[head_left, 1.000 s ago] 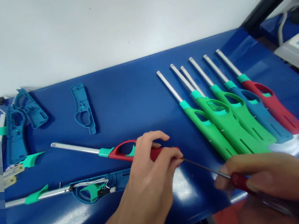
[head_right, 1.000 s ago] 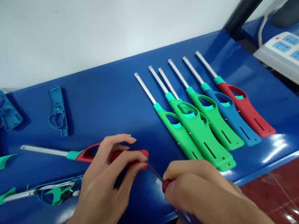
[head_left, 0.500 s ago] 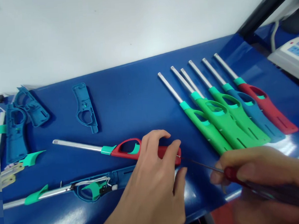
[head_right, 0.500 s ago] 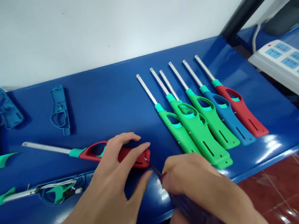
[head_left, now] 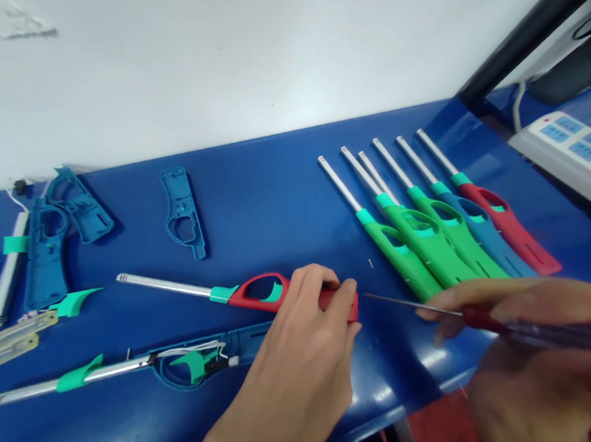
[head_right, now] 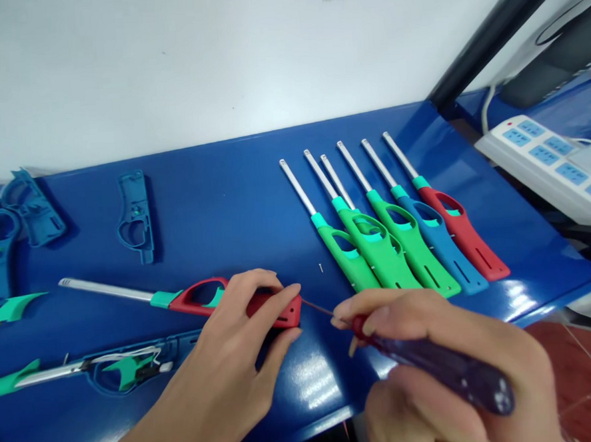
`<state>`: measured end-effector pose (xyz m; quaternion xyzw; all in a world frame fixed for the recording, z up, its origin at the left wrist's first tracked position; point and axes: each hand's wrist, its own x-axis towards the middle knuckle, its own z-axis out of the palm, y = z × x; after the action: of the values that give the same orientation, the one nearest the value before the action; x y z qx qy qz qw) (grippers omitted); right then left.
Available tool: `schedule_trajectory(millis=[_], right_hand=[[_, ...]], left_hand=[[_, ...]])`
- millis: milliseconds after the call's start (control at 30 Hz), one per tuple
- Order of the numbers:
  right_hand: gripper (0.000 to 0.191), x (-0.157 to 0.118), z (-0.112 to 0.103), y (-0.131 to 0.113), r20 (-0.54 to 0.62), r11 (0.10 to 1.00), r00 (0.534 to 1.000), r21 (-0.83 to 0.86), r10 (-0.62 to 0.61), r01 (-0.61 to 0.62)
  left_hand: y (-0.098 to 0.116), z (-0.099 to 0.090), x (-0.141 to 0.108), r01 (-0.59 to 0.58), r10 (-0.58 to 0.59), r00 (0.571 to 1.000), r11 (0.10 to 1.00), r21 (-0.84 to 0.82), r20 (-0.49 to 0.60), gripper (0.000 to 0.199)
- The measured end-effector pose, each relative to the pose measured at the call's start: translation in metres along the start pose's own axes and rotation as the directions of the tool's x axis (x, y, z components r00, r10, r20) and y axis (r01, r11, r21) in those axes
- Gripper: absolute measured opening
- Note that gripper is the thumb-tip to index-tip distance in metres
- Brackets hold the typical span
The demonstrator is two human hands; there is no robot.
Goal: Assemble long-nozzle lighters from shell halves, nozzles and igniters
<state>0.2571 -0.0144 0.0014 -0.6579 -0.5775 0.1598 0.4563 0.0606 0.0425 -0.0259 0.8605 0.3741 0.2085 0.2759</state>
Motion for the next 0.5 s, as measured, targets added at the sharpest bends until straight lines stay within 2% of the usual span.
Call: schedule_trajectory(millis=[33, 67, 100, 167, 233, 400, 433, 500], right_hand=[[0.032, 0.002, 0.004, -0.001, -0.021, 1.000, 1.000, 0.025, -0.011, 0.011], [0.034, 0.004, 0.009, -0.003, -0.217, 0.999, 0.976, 0.026, -0.020, 0.027], [0.030, 0.005, 0.014, -0.004, -0.335, 1.000, 0.942, -0.020, 0.005, -0.013], [0.028, 0.009, 0.026, -0.006, -0.381, 0.991, 0.924, -0.108, 0.036, -0.083], [0.026, 0.011, 0.033, -0.007, -0.395, 0.977, 0.918, -0.179, 0.041, -0.120], [0.039, 0.014, 0.035, -0.009, -0.464, 0.962, 0.885, -0.226, 0.032, -0.154], [0.040, 0.014, 0.034, -0.009, -0.468, 0.959, 0.883, -0.234, 0.035, -0.162], [0.039, 0.015, 0.030, -0.006, -0.417, 0.954, 0.909, -0.268, 0.013, -0.136]], left_hand=[[0.000, 0.000, 0.000, -0.010, 0.011, 1.000, 1.000, 0.017, -0.004, 0.017], [0.000, 0.001, 0.000, -0.014, 0.014, 1.000, 0.999, 0.034, -0.007, 0.016], [0.000, 0.001, 0.000, -0.013, 0.013, 1.000, 0.999, 0.048, -0.007, 0.014], [0.000, 0.002, 0.000, -0.003, 0.003, 1.000, 0.997, 0.073, -0.004, 0.017], [0.000, 0.002, 0.001, -0.008, 0.009, 1.000, 0.995, 0.096, -0.011, 0.028], [0.001, 0.001, 0.002, -0.046, 0.048, 0.999, 0.986, 0.160, -0.008, 0.035], [0.002, 0.000, 0.003, -0.055, 0.057, 0.998, 0.983, 0.174, -0.008, 0.035], [0.004, 0.001, 0.005, -0.067, 0.070, 0.998, 0.979, 0.193, -0.009, 0.035]])
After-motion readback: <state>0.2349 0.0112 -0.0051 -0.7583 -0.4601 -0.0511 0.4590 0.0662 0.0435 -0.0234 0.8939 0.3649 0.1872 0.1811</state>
